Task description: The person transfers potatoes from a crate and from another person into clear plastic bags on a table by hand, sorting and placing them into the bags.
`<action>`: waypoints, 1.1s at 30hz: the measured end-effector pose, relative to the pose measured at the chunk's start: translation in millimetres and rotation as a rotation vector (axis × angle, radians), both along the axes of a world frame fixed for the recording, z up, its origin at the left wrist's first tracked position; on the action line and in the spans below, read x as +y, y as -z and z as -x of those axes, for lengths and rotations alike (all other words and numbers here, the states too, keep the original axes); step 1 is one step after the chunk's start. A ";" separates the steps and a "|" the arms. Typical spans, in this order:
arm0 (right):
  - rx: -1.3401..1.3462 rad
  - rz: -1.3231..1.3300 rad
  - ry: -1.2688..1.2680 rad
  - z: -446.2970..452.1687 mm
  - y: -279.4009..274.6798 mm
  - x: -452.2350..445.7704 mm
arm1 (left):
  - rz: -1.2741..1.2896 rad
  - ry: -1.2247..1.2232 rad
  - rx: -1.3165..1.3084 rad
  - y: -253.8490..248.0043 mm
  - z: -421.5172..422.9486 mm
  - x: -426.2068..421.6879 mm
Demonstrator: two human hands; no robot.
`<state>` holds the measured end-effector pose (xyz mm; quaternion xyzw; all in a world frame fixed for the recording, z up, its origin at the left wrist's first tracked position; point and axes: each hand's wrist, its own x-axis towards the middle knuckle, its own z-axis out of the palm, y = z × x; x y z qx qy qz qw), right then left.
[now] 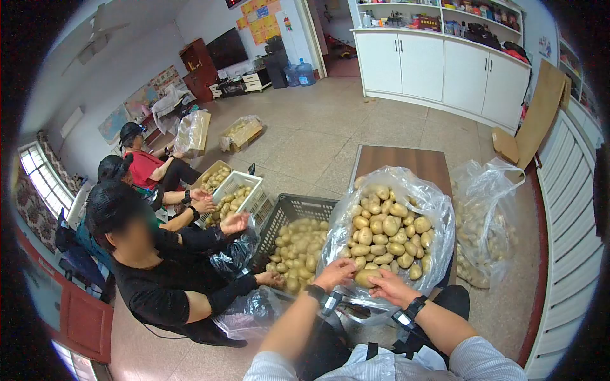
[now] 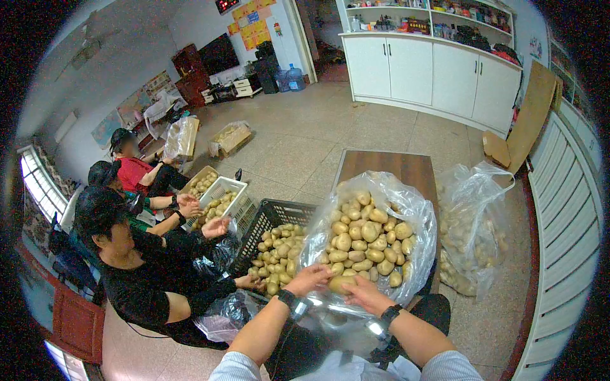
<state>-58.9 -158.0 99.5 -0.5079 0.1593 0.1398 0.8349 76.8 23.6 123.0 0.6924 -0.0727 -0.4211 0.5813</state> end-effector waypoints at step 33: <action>-0.014 1.531 0.461 12.4 47.0 -62.8 | 0.301 -0.561 0.211 53.6 -55.4 46.9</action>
